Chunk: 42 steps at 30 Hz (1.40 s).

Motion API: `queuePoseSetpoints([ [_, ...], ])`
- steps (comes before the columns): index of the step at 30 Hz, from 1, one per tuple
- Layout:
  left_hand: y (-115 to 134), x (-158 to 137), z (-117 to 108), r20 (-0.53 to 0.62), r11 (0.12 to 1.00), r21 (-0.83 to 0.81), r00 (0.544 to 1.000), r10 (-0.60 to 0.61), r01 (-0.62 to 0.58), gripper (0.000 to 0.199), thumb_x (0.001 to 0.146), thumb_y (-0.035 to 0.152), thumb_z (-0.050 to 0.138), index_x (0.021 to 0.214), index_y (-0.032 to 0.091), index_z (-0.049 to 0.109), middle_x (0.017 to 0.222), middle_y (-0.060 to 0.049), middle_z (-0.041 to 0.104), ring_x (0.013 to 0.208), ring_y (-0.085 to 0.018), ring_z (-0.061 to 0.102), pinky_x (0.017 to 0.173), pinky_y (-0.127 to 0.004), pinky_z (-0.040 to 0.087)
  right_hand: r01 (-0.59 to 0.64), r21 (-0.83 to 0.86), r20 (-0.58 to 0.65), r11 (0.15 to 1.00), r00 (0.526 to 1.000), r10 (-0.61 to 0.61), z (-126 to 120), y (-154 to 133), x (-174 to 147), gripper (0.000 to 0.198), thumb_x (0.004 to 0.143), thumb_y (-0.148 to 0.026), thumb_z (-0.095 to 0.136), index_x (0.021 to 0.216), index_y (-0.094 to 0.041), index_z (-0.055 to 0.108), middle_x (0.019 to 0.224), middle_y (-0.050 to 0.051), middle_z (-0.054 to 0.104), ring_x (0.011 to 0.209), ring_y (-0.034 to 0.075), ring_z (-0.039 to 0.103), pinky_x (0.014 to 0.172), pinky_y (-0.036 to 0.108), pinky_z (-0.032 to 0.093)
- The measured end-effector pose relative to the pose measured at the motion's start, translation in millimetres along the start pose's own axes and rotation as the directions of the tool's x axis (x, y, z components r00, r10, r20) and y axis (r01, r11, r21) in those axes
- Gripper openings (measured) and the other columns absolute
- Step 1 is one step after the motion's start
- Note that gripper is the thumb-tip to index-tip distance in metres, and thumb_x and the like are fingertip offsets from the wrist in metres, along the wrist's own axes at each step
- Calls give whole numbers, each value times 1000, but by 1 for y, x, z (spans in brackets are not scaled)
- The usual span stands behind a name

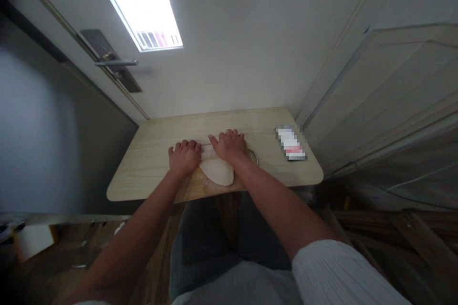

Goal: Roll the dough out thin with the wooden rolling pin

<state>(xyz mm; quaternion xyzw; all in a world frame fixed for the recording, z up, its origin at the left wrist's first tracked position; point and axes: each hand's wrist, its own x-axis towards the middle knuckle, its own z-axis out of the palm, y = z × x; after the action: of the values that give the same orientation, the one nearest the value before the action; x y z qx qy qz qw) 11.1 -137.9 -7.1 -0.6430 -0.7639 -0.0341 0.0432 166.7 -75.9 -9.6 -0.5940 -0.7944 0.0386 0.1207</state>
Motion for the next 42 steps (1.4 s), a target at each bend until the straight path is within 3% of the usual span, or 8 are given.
queuePoseSetpoints([
  [24, -9, 38, 6, 79, 999, -36, 997, -4, 7, 56, 99, 43, 21, 107, 19, 71, 111, -17, 71, 107, -34, 62, 91, -54, 43, -92, 35, 31, 995, 995, 91, 6, -2, 37, 84, 96, -72, 17, 99, -12, 76, 96, 22, 74, 93, 32, 68, 87, 45, 41],
  [42, -11, 70, 10, 202, 992, -38, 973, -114, 124, 65, 98, 51, 21, 108, 13, 73, 109, -22, 73, 105, -36, 67, 92, -53, 46, -121, 26, 28, 992, 992, 121, 14, -4, 65, 85, 97, -71, 17, 100, -10, 76, 96, 23, 74, 91, 30, 69, 82, 40, 44],
])
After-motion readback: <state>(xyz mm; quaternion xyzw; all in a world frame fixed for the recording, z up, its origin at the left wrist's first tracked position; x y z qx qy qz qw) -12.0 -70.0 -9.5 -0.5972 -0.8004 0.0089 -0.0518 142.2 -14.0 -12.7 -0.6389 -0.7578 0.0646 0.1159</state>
